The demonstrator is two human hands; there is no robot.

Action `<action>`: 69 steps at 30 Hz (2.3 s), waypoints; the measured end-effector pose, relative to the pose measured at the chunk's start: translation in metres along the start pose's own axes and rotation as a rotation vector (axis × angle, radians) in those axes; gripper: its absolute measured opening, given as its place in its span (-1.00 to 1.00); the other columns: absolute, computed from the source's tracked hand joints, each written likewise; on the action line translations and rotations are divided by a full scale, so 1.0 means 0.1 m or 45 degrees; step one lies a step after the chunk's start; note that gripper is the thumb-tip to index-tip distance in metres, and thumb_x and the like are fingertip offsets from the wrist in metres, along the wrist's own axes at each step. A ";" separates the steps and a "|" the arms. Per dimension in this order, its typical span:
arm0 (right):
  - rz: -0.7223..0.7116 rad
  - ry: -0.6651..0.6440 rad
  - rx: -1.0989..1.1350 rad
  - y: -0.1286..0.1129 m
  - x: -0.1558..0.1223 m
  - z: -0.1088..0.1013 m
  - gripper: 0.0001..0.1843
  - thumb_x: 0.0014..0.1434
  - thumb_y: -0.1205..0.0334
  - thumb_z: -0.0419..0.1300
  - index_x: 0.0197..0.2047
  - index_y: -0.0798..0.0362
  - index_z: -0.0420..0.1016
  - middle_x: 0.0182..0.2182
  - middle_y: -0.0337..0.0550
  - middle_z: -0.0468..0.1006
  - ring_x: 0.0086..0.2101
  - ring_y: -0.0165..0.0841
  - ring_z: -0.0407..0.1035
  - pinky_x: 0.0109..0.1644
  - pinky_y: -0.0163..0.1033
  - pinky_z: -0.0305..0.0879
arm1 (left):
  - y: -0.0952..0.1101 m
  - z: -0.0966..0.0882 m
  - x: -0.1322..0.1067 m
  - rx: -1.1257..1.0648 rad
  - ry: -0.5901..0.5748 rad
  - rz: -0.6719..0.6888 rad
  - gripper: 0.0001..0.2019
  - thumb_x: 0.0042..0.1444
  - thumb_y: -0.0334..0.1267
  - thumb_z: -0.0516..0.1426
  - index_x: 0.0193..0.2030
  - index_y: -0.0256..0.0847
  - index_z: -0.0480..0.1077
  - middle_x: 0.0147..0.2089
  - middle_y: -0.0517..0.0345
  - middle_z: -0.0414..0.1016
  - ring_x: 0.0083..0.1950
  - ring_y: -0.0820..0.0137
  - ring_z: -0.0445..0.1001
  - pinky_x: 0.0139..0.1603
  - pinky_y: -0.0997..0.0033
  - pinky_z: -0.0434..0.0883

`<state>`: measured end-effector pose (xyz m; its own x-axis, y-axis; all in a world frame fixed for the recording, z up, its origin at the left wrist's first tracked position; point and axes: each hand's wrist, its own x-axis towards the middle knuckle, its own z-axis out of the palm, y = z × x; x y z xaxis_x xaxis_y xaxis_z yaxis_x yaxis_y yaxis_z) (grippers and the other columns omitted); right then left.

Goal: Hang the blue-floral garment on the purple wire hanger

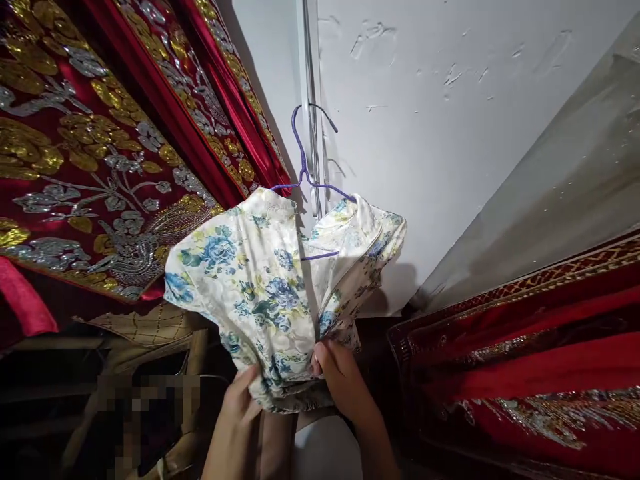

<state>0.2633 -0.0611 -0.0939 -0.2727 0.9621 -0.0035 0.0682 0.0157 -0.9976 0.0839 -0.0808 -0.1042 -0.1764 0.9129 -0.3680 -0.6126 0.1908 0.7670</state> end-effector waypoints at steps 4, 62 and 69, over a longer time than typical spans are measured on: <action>0.009 0.077 0.093 0.09 0.02 0.07 -0.53 0.39 -0.05 0.07 -0.50 0.00 0.25 -0.55 -0.28 0.33 -0.46 -0.38 0.24 -0.31 -0.27 0.16 | -0.10 -0.02 -0.07 0.035 0.033 -0.123 -0.26 -0.27 -0.11 0.54 0.14 -0.07 0.51 -0.01 -0.01 0.68 0.12 0.00 0.61 0.15 0.11 0.56; -0.226 0.194 0.253 -1.72 1.25 -0.59 -0.80 0.19 0.27 0.28 -0.46 0.11 0.51 -0.66 -0.31 0.40 -0.67 -0.58 0.09 -0.64 -0.42 -0.05 | -0.44 0.33 0.51 1.246 -0.519 1.106 -0.73 0.33 -0.33 0.05 -0.44 -0.17 0.21 -0.42 0.18 0.28 -0.33 0.38 0.32 -0.29 0.43 0.26; -0.339 0.270 0.177 -1.82 1.23 -0.33 -0.73 0.23 0.46 0.09 -0.49 0.11 0.44 -0.71 -0.32 0.39 -0.72 -0.59 0.04 -0.63 -0.41 -0.07 | 0.44 0.67 0.66 1.316 -0.697 1.191 -0.85 0.26 -0.25 0.20 -0.06 -0.18 0.40 -0.21 0.12 0.52 -0.20 0.36 0.49 -0.13 0.38 0.42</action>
<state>0.2492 0.0632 0.0891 -0.0572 0.9646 0.2574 -0.1133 0.2499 -0.9616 0.0968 0.0120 -0.0592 0.2599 0.8195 0.5107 0.3978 -0.5728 0.7167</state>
